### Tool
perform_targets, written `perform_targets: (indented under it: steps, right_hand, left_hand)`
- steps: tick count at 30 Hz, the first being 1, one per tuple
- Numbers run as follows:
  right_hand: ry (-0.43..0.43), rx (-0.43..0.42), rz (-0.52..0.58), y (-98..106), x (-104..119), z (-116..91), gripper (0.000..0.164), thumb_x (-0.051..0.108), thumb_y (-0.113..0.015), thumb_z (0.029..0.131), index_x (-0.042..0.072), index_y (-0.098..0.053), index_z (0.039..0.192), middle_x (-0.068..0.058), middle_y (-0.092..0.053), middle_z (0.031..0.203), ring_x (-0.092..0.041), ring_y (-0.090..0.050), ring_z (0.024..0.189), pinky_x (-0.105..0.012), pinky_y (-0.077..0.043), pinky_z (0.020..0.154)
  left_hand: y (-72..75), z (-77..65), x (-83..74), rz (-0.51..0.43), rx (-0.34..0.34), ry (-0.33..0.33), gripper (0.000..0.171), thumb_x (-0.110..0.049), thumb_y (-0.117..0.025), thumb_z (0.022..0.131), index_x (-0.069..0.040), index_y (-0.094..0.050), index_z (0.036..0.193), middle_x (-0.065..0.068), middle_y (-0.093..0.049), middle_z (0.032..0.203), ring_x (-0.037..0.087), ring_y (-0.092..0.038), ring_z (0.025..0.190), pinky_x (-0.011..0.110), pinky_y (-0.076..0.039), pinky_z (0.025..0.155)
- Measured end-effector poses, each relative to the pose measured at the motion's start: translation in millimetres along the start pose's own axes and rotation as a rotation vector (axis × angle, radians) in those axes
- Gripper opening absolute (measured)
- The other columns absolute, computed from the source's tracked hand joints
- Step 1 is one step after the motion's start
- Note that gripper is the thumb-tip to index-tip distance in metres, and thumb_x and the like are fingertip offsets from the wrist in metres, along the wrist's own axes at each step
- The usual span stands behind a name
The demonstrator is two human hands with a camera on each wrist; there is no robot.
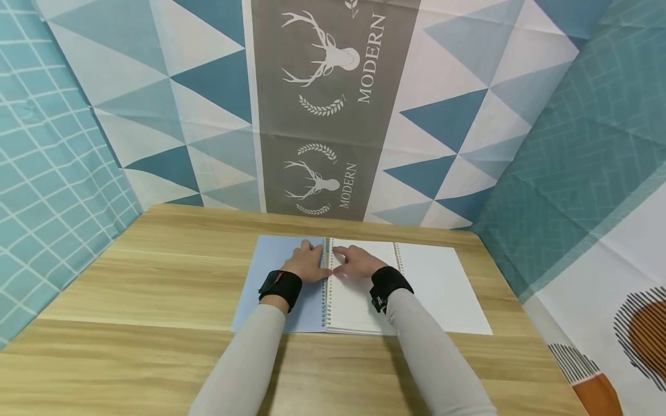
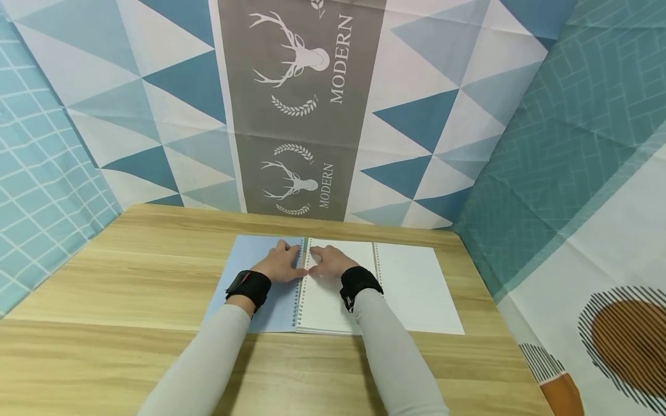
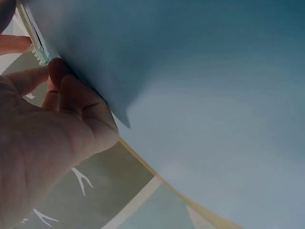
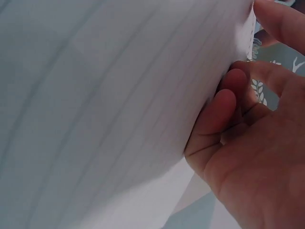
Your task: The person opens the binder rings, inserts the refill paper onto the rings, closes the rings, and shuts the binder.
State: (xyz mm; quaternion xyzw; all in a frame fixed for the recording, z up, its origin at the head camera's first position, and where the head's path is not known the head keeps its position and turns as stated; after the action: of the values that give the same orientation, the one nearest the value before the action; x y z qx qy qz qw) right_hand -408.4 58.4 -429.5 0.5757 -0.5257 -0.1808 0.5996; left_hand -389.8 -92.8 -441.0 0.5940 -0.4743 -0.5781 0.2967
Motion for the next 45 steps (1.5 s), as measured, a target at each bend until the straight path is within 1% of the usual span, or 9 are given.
perform_targets:
  steps: [3,7,15,18,21,26,32,41,45]
  right_hand:
    - [-0.036,-0.002,0.021,3,1,1,0.075,0.033,-0.068,0.096,0.010,-0.034,0.159,-0.019,-0.065,0.127,-0.027,-0.063,0.116,-0.042,-0.048,0.104]
    - [-0.126,0.008,0.053,3,2,3,0.079,0.036,-0.066,0.096,0.014,-0.027,0.162,-0.016,-0.045,0.159,-0.032,-0.042,0.148,-0.047,-0.034,0.121]
    - [-0.168,0.026,0.029,1,2,11,0.081,0.039,-0.063,0.094,0.025,-0.022,0.164,-0.010,-0.038,0.164,-0.030,-0.039,0.150,-0.046,-0.035,0.121]
    - [-0.170,0.025,0.039,0,1,14,0.083,0.040,-0.063,0.092,0.027,-0.022,0.164,-0.009,-0.039,0.164,-0.029,-0.048,0.143,-0.042,-0.042,0.113]
    - [-0.195,0.037,0.069,0,1,17,0.086,0.041,-0.065,0.090,0.028,-0.021,0.164,-0.009,-0.043,0.161,-0.027,-0.063,0.112,-0.037,-0.052,0.088]
    - [-0.248,0.044,0.074,0,-2,20,0.090,0.042,-0.067,0.087,0.031,-0.020,0.164,-0.010,-0.051,0.151,-0.015,-0.049,0.068,-0.026,-0.044,0.057]
    - [-0.264,0.046,0.109,0,-6,22,0.088,0.041,-0.067,0.088,0.035,-0.021,0.163,-0.011,-0.052,0.151,-0.016,-0.047,0.065,-0.027,-0.042,0.058]
    - [-0.238,0.046,0.101,-1,-4,18,0.086,0.043,-0.066,0.089,0.039,-0.020,0.162,-0.008,-0.043,0.161,-0.019,-0.057,0.089,-0.027,-0.043,0.062]
    - [-0.229,0.045,0.110,1,-1,14,0.086,0.043,-0.066,0.090,0.039,-0.019,0.162,-0.008,-0.042,0.160,-0.017,-0.049,0.075,-0.027,-0.041,0.060]
  left_hand:
    - [4.2,-2.2,-0.9,-0.020,0.023,-0.001,0.085,-0.047,-0.069,0.094,-0.012,-0.030,0.161,0.019,-0.039,0.146,0.036,-0.047,0.126,0.053,-0.048,0.103]
    - [11.8,-4.8,-5.5,-0.039,0.075,0.008,0.087,-0.045,-0.068,0.094,-0.012,-0.026,0.162,0.023,-0.037,0.150,0.040,-0.044,0.136,0.056,-0.043,0.110]
    - [17.1,-4.5,-6.1,-0.035,0.171,0.059,0.090,-0.046,-0.063,0.092,-0.018,-0.018,0.164,0.025,-0.027,0.160,0.041,-0.040,0.144,0.056,-0.037,0.116]
    - [17.7,-0.2,-3.6,-0.093,0.204,0.088,0.094,-0.044,-0.065,0.089,-0.019,-0.015,0.165,0.025,-0.019,0.164,0.041,-0.036,0.145,0.055,-0.035,0.118]
    - [15.2,8.2,0.6,-0.132,0.230,0.124,0.099,-0.043,-0.067,0.085,-0.021,-0.013,0.165,0.025,-0.014,0.165,0.041,-0.035,0.144,0.056,-0.035,0.117]
    - [13.6,12.7,-1.0,-0.145,0.238,0.125,0.103,-0.043,-0.070,0.083,-0.025,-0.012,0.165,0.025,-0.013,0.165,0.041,-0.036,0.143,0.056,-0.036,0.115]
    - [13.7,10.0,-4.7,-0.112,0.244,0.110,0.101,-0.042,-0.068,0.086,-0.028,-0.008,0.165,0.025,-0.017,0.162,0.039,-0.040,0.139,0.053,-0.038,0.114]
    - [13.7,6.3,-3.9,-0.139,0.237,0.086,0.099,-0.041,-0.070,0.086,-0.031,-0.010,0.165,0.027,-0.017,0.161,0.043,-0.042,0.134,0.057,-0.039,0.112]
    - [10.7,12.3,-2.4,-0.126,0.242,0.099,0.099,-0.042,-0.069,0.087,-0.035,-0.008,0.164,0.026,-0.016,0.163,0.042,-0.040,0.138,0.056,-0.039,0.112]
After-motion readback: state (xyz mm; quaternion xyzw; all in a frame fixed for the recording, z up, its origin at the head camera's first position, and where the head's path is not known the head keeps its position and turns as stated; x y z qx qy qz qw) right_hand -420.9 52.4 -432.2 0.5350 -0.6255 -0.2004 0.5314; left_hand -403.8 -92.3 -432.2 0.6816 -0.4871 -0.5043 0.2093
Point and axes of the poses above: each hand's wrist, its own z-axis towards the middle knuckle, its own y-axis out of the back of the hand, x = y × z, the point moved 4 cm from there along z, towards the middle knuckle
